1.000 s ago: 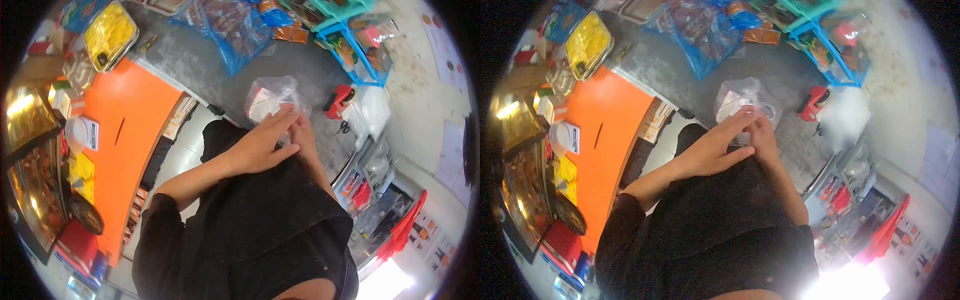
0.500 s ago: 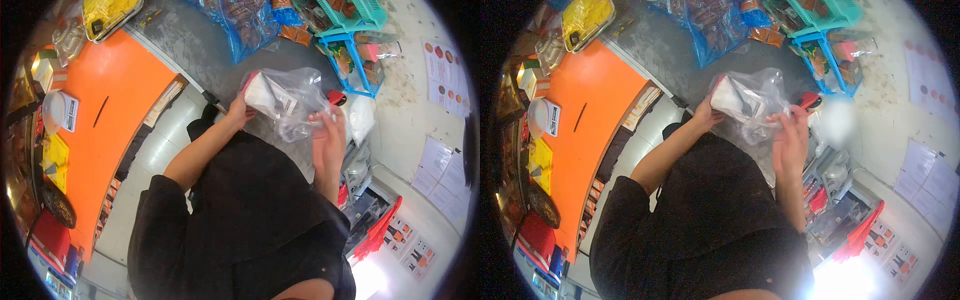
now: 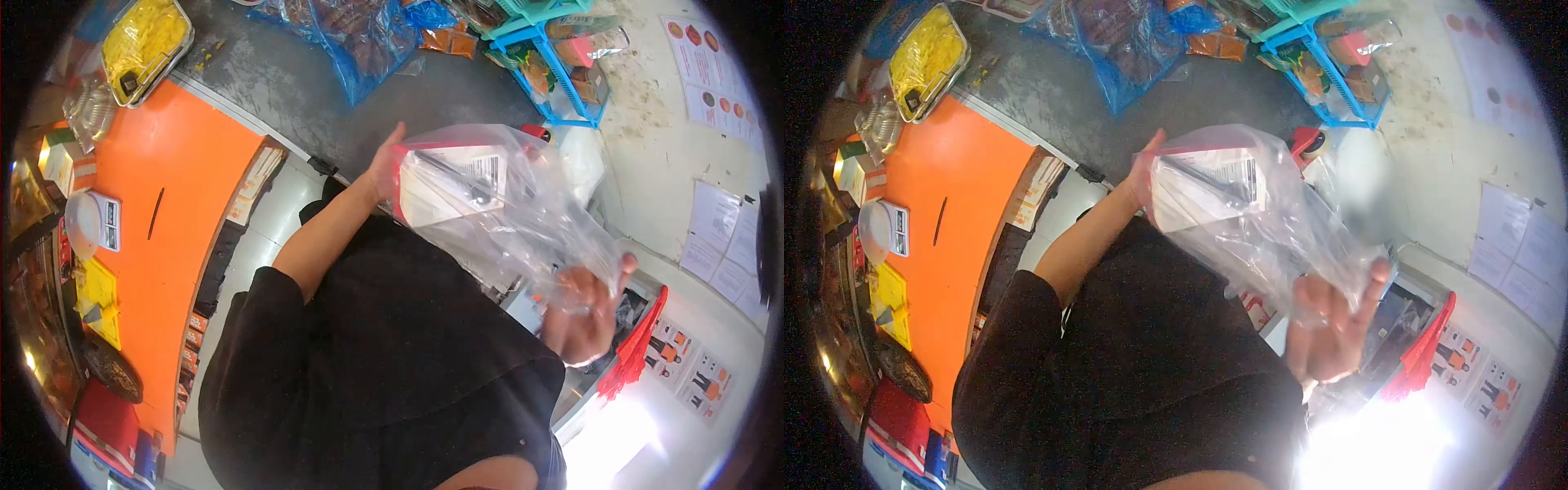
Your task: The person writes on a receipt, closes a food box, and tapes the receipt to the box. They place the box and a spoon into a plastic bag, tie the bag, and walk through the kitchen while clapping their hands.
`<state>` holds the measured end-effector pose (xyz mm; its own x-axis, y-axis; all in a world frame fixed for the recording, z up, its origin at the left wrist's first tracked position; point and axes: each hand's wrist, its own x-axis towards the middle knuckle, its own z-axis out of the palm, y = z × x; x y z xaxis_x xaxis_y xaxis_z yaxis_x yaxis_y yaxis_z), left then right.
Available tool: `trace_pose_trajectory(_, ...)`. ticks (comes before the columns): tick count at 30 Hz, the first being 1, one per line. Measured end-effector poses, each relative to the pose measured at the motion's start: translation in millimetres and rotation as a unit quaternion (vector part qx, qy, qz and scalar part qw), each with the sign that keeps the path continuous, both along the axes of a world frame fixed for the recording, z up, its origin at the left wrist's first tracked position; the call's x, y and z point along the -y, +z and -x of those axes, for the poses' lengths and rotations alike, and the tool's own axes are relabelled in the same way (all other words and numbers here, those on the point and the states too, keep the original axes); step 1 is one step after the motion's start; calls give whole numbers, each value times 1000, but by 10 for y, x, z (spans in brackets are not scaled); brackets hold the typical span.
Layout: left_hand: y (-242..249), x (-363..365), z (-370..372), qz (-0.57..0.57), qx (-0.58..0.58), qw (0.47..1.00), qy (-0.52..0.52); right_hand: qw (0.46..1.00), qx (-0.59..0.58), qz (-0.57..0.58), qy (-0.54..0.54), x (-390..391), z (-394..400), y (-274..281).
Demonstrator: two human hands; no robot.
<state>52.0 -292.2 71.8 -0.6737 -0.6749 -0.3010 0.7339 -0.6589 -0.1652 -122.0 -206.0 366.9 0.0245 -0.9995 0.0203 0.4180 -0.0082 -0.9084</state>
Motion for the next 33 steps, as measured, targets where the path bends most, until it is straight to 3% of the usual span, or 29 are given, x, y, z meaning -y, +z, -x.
trace_pose_trajectory(1, 44, -12, 77, -2, -1, 1000, -4, 1000, -1, -2, -4, -13, 44, 40)
trace_pose_trajectory(3, 128, -67, 237, 97, -88, 991, -34, 995, 18, -27, 91, -48, 132, 116)
trace_pose_trajectory(6, 318, -129, 322, 119, -146, 980, -68, 971, 49, -56, 225, -103, 205, 246)
trace_pose_trajectory(8, 414, -203, 289, 115, -163, 975, -95, 979, 31, -68, 190, -124, 149, 377)
trace_pose_trajectory(12, 503, -245, 293, 97, -178, 971, -130, 972, 107, 2, 208, -196, 75, 446)
trace_pose_trajectory(13, 537, -247, 296, 97, -177, 970, -134, 966, 36, -49, 253, -154, 134, 366)
trace_pose_trajectory(14, 556, -221, 318, 93, -177, 970, -138, 949, -33, -100, 296, -104, 197, 275)
trace_pose_trajectory(16, 592, -256, 296, 89, -176, 969, -151, 877, 54, -21, 477, 44, 341, 161)
trace_pose_trajectory(18, 601, -348, 310, 80, -184, 966, -165, 799, 69, -3, 597, 138, 434, 219)
trace_pose_trajectory(24, 602, -498, 218, 66, -182, 959, -206, 680, -31, -5, 733, 247, 641, 589)
trace_pose_trajectory(26, 608, -330, 203, 59, -170, 962, -204, 682, -51, -14, 730, 239, 547, 647)
trace_pose_trajectory(28, 726, -83, 220, 53, -163, 966, -195, 793, 131, 33, 594, 255, 367, 662)
trace_pose_trajectory(29, 788, -1, 222, 52, -164, 966, -194, 602, 257, 55, 754, 236, 619, 368)
trace_pose_trajectory(30, 845, 1, 255, 44, -163, 966, -198, 607, 255, 57, 751, 66, 560, 448)
trace_pose_trajectory(31, 843, -9, 285, 54, -175, 963, -198, 815, 139, 95, 554, -204, 433, 591)
trace_pose_trajectory(32, 807, -115, 335, 62, -180, 960, -205, 944, 10, 125, 304, -351, 337, 675)
trace_pose_trajectory(33, 773, -262, 372, 71, -190, 955, -217, 945, 8, 130, 299, -343, 301, 689)
